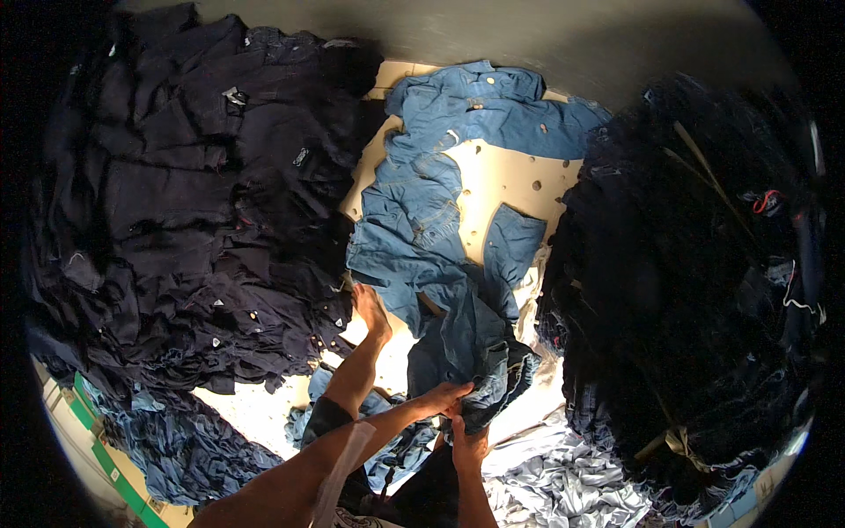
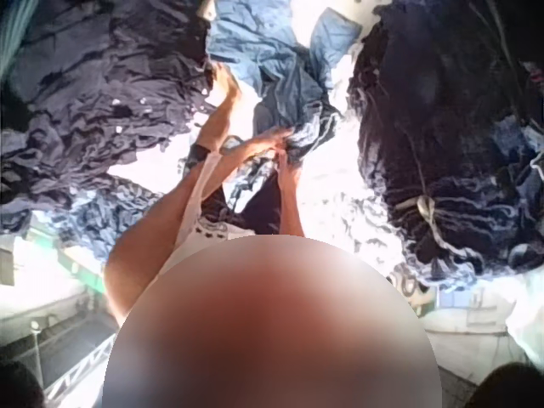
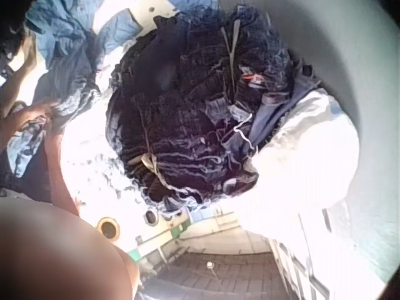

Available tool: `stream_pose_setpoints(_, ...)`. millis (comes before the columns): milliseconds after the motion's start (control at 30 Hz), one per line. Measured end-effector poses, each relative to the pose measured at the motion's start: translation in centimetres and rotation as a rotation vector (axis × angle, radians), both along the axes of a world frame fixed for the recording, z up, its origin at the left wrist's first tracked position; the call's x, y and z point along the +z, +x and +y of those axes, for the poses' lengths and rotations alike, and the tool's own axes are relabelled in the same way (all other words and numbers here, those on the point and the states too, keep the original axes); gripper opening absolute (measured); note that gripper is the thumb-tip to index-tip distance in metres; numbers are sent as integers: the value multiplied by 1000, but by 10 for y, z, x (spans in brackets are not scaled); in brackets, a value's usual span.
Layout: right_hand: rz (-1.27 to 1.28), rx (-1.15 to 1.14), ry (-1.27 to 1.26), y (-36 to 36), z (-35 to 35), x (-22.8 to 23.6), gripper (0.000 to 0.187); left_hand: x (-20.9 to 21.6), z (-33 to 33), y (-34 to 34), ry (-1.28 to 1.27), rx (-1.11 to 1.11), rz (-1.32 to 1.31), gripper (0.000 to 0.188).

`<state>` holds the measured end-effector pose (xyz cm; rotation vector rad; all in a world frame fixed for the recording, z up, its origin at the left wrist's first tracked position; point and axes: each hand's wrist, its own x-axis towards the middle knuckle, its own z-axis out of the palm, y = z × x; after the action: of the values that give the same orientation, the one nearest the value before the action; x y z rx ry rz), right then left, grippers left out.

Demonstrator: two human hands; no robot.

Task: The person sorts piles of denim and dark-colored garments on the floor, picking up items one at a time and placing them into separate color-coded piles. The person repeatedly lifts, shakes, and repositions garments to organize them.

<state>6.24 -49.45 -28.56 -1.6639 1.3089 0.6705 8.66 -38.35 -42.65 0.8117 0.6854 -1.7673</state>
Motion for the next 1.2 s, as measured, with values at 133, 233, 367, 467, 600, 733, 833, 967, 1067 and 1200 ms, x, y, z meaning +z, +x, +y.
stream_pose_setpoints(133,100,-234,-154,-2,-2,-17,95,13,-16,8,-259,204,206,52)
stream_pose_setpoints(233,-178,-709,26,-8,-16,-29,77,23,-33,25,-532,121,322,55)
stream_pose_setpoints(367,-236,-750,117,-28,-38,-25,68,34,-51,71,-494,-204,265,63)
stream_pose_setpoints(467,-151,-414,17,-49,-55,-5,66,19,-49,124,-590,-372,91,57)
stream_pose_setpoints(600,437,60,134,-92,-57,45,74,-77,-33,212,186,217,-821,24)
stream_pose_setpoints(733,420,39,57,-130,-10,46,75,-197,-37,279,673,-652,-1505,36)
stream_pose_setpoints(833,453,3,31,-149,7,36,75,-263,-19,315,826,-1141,-2356,33)
stream_pose_setpoints(967,465,-66,4,-157,6,21,75,-283,9,300,202,-1738,-1968,37)
stream_pose_setpoints(1067,419,-142,-41,-159,1,11,75,-249,40,273,224,-1634,-1943,35)
stream_pose_setpoints(1200,370,-227,-77,-173,-2,2,75,-177,66,264,333,-1288,-1493,32)
